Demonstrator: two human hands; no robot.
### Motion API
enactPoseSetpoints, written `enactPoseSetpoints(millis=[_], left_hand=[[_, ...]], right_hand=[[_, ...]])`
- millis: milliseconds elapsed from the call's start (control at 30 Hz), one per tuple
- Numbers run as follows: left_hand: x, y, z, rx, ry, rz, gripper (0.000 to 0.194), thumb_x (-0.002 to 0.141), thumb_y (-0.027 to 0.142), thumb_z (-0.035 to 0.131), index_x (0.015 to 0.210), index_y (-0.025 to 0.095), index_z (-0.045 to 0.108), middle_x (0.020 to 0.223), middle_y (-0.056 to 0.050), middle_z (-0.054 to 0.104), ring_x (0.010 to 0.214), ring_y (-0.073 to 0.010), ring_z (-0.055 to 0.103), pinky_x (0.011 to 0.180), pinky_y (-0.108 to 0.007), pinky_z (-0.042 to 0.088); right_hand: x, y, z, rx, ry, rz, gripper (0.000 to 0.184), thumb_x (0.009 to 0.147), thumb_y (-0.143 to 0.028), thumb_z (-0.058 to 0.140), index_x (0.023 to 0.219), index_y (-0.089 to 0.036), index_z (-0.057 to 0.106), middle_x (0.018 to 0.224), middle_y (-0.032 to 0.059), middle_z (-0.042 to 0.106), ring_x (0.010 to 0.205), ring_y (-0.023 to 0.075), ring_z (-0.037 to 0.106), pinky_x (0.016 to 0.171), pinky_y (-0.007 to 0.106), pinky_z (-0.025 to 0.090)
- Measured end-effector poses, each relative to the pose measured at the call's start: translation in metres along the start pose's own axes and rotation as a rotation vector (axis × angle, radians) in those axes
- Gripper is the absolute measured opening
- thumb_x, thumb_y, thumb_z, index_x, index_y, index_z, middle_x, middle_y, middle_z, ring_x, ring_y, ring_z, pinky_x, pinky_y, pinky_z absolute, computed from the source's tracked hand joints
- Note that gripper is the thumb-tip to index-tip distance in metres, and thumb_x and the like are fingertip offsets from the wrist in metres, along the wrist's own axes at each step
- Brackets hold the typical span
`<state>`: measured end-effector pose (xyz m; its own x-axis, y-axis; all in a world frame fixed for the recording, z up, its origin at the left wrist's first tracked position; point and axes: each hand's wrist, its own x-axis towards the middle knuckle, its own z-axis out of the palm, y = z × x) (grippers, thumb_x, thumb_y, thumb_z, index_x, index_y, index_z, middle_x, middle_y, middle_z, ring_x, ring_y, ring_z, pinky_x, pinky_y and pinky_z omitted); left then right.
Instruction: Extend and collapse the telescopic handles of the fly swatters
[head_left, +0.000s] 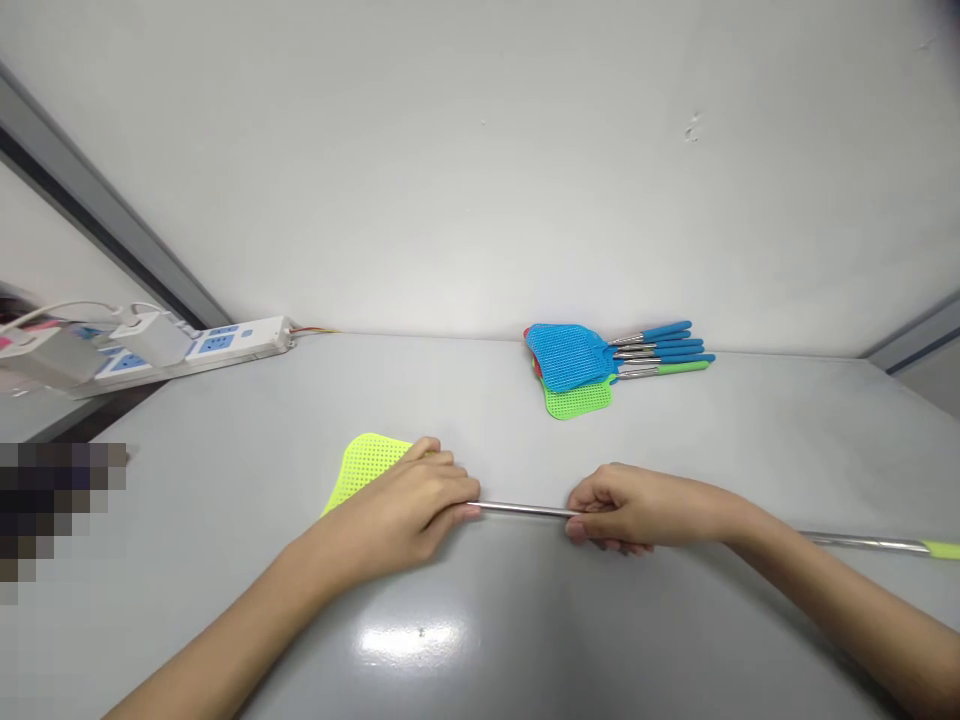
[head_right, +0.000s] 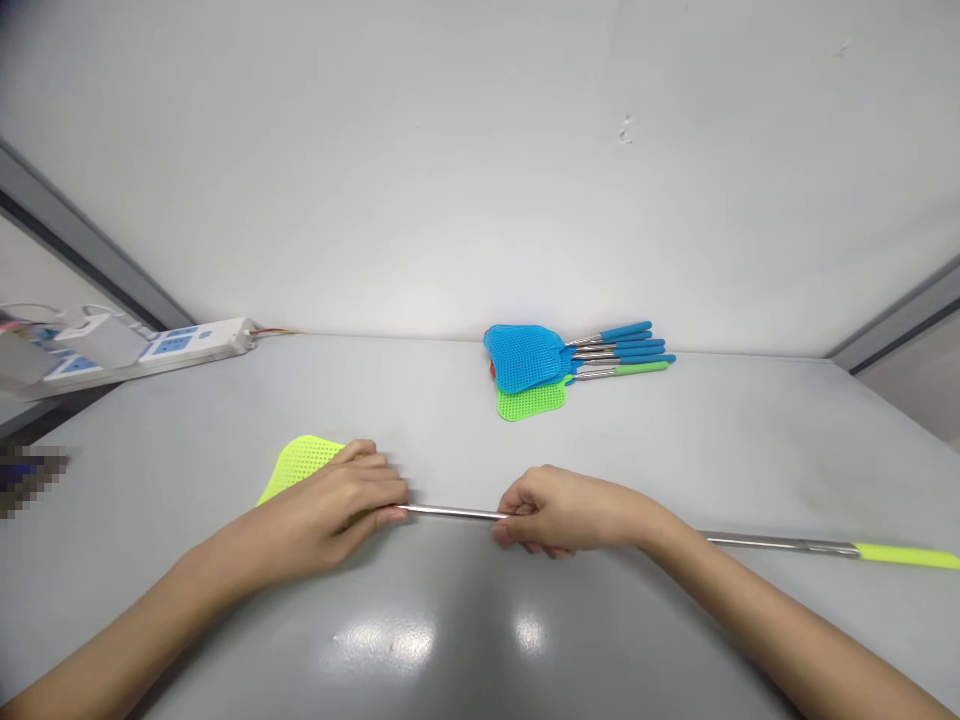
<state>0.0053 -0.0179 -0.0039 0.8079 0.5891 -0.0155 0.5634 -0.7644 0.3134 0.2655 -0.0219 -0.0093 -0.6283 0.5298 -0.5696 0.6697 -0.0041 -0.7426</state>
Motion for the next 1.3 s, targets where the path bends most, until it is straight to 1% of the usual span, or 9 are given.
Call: enactPoseSetpoints(millis=[167,333,467,600,800,933,1033,1167,1300], left_hand=[[-0.004,-0.007,0.000,0.039,-0.033,-0.073,0.030,0.089,0.030,0.031,0.064,0.018,0.044,0.059,0.002,0.048,0.062,-0.0134,0.042,0.070,-0.030,0.030],[-0.002,0.004,0.014,0.069,-0.031,-0.067,0.030,0.089,0.028,0.029,0.063,0.017,0.042,0.059,0.000,0.047,0.061,-0.0138,0.042,0.066,-0.029,0.031],[-0.002,0.008,0.021,0.074,-0.026,-0.058,0.029,0.089,0.024,0.029,0.062,0.017,0.039,0.059,0.000,0.047,0.059,-0.0131,0.042,0.065,-0.028,0.032],[-0.001,0.012,0.026,0.106,-0.011,-0.049,0.029,0.088,0.022,0.029,0.062,0.017,0.040,0.058,0.000,0.046,0.057,-0.0131,0.041,0.065,-0.029,0.032],[0.004,0.033,0.033,0.117,-0.006,0.018,0.027,0.088,0.021,0.030,0.064,0.017,0.043,0.058,-0.001,0.048,0.057,-0.0137,0.043,0.061,-0.029,0.031],[0.006,0.033,0.030,0.100,0.031,0.017,0.029,0.087,0.022,0.031,0.062,0.017,0.044,0.055,0.000,0.047,0.054,-0.0128,0.041,0.060,-0.029,0.031],[0.007,0.028,0.026,0.081,0.041,0.019,0.029,0.087,0.024,0.032,0.063,0.017,0.045,0.056,0.000,0.048,0.056,-0.0128,0.041,0.062,-0.028,0.031],[0.007,0.021,0.021,0.048,0.027,0.035,0.030,0.088,0.027,0.033,0.063,0.017,0.045,0.057,0.001,0.048,0.059,-0.0125,0.042,0.066,-0.028,0.031],[0.003,0.011,0.012,0.027,0.054,0.045,0.032,0.086,0.030,0.036,0.058,0.018,0.046,0.054,0.002,0.047,0.058,-0.0123,0.041,0.068,-0.029,0.031]], right_hand=[[-0.006,0.009,-0.017,-0.071,0.029,-0.002,0.036,0.081,-0.046,0.041,0.075,-0.014,0.056,0.061,-0.0014,0.047,0.050,0.0062,0.038,0.045,0.017,0.030],[-0.007,0.010,-0.019,-0.101,0.001,-0.063,0.031,0.082,-0.036,0.042,0.078,-0.012,0.060,0.053,-0.0050,0.032,0.047,0.0055,0.027,0.043,0.018,0.022],[-0.007,0.012,-0.019,-0.090,0.006,-0.072,0.028,0.081,-0.031,0.044,0.078,-0.011,0.063,0.054,-0.0047,0.032,0.047,0.0054,0.027,0.043,0.018,0.021],[-0.004,0.012,-0.012,-0.071,0.018,-0.074,0.028,0.081,-0.031,0.044,0.077,-0.010,0.063,0.054,-0.0037,0.036,0.047,0.0054,0.030,0.042,0.018,0.022],[0.004,0.001,0.009,-0.045,-0.038,-0.146,0.027,0.080,-0.029,0.045,0.077,-0.011,0.064,0.057,-0.0022,0.045,0.051,0.0060,0.038,0.046,0.017,0.029],[0.005,0.000,0.011,0.002,-0.014,-0.120,0.026,0.080,-0.030,0.046,0.075,-0.011,0.063,0.055,-0.0034,0.042,0.048,0.0048,0.036,0.042,0.016,0.027],[0.005,0.001,0.009,0.075,-0.055,-0.066,0.029,0.081,-0.036,0.045,0.078,-0.012,0.062,0.054,-0.0038,0.041,0.046,0.0046,0.036,0.040,0.015,0.029],[0.003,0.002,0.007,0.099,-0.107,-0.025,0.032,0.081,-0.041,0.044,0.080,-0.013,0.059,0.058,-0.0022,0.048,0.044,0.0047,0.039,0.037,0.015,0.032],[-0.002,0.005,0.000,0.089,-0.102,-0.002,0.032,0.079,-0.044,0.046,0.076,-0.013,0.057,0.063,0.0000,0.056,0.044,0.0052,0.043,0.039,0.016,0.037]])
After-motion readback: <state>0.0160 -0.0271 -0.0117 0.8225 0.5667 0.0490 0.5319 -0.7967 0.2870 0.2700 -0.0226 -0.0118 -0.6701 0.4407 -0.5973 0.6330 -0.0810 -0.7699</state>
